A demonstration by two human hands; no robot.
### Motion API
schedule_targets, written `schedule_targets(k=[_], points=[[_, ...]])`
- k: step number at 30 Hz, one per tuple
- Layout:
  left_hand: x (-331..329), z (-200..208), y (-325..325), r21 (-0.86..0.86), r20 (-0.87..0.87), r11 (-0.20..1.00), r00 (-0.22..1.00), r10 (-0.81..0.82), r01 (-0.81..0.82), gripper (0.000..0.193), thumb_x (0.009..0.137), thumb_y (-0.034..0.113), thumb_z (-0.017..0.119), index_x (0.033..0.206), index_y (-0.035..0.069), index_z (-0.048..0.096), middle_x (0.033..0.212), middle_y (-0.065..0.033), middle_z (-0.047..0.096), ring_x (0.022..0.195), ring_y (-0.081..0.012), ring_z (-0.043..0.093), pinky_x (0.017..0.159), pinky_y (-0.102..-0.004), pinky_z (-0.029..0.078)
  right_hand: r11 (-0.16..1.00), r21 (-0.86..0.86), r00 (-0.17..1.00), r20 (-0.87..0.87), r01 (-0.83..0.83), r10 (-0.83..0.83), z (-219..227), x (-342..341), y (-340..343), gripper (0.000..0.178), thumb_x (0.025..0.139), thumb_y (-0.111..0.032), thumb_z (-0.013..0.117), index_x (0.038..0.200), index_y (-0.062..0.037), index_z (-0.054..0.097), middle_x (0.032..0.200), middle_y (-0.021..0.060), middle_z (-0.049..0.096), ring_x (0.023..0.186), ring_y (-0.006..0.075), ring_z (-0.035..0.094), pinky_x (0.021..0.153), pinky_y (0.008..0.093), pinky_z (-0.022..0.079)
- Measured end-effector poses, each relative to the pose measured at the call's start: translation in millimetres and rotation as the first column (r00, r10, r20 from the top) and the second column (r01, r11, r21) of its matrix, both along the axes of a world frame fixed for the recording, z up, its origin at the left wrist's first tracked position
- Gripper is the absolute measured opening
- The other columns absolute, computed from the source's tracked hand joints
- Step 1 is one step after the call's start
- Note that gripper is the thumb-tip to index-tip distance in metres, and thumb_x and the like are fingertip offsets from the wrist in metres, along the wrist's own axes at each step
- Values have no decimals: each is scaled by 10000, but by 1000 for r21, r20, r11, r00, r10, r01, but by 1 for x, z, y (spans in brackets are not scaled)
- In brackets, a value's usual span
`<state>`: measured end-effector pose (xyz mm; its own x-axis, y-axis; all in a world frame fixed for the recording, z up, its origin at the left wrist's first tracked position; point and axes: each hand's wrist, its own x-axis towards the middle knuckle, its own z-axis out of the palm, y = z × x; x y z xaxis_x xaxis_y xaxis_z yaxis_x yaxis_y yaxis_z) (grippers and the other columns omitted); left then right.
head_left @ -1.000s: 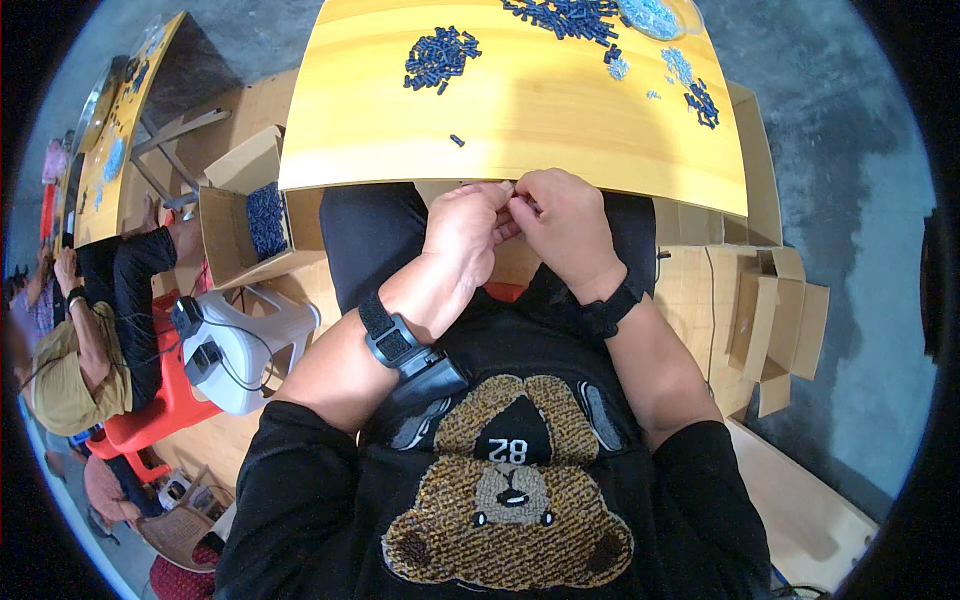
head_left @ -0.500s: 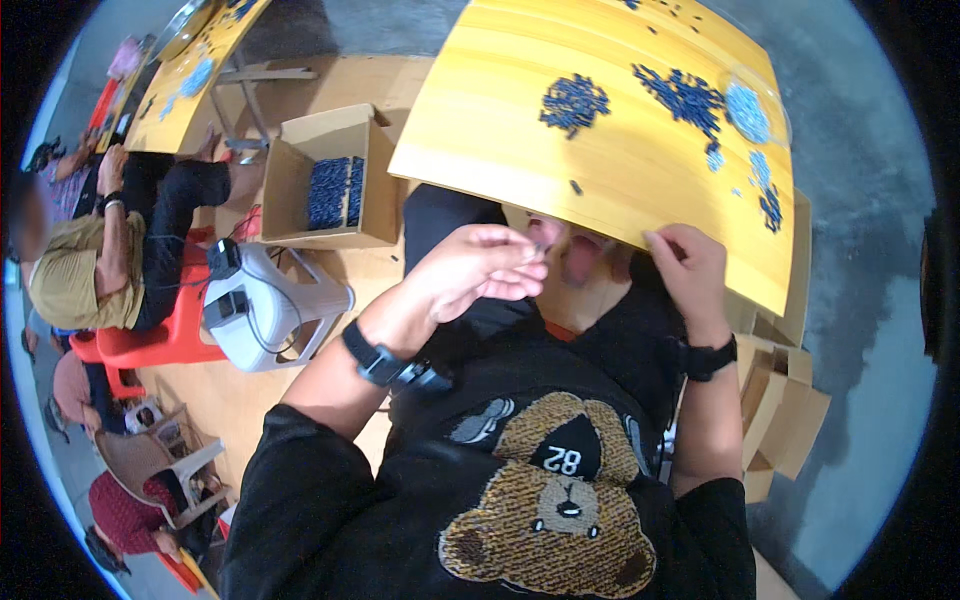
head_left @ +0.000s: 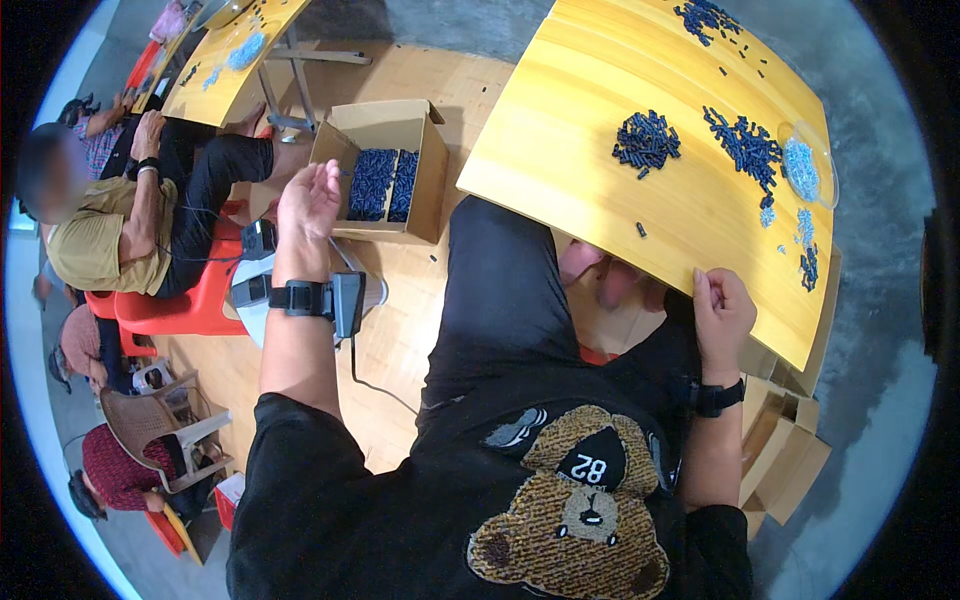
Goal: The person repeatedly picks up a black plastic piece and a blue plastic piece, joins them together by hand, and places the assembled unit onto the table.
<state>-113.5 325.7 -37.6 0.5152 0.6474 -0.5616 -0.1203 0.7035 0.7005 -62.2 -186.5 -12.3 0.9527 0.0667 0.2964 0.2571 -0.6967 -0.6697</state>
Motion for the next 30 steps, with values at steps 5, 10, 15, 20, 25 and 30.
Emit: schedule_targets(k=[5,10,15,20,25,30], points=[[34,20,-103,306,-2,881,925,-379,361,248,888,80,512,1117,-15,519,899,-82,618,755,-133,587,627,-208,491,998,-52,999,20,29,-28,4,-2,3,148,777,-101,669,707,-27,562,562,25,420,488,97,377,470,235,329],[59,56,-234,565,66,626,727,-683,537,172,868,72,576,1019,3,618,849,-66,658,672,-94,594,608,-208,473,993,-94,995,76,68,-61,5,-3,1,143,773,-121,669,712,-36,571,561,48,449,480,119,417,468,257,355],[80,54,-271,631,121,576,668,-735,519,167,863,62,585,1013,-3,619,847,-74,662,676,-99,609,617,-203,481,997,-70,999,27,29,-27,7,-4,5,118,752,-137,659,709,-64,577,581,69,488,500,206,480,478,305,396],[87,39,-282,592,17,555,680,-733,584,162,869,77,580,1009,0,614,848,-73,649,675,-100,594,626,-203,483,997,-69,998,63,34,-30,5,-6,0,121,754,-154,655,719,-66,579,616,82,531,548,235,526,508,328,421],[88,26,-284,559,22,565,670,-742,607,162,880,53,554,1018,-20,600,842,-71,641,687,-98,585,632,-206,483,994,-107,997,-72,-1,-7,16,-1,-3,141,758,-184,649,710,-66,588,620,80,550,554,233,546,502,323,426],[88,19,-284,633,21,518,657,-754,575,175,884,54,553,1032,-32,592,851,-66,638,702,-96,584,646,-208,484,996,-81,980,-199,-40,23,19,9,-6,162,756,-220,647,702,-74,598,587,70,541,519,231,537,479,329,417]])
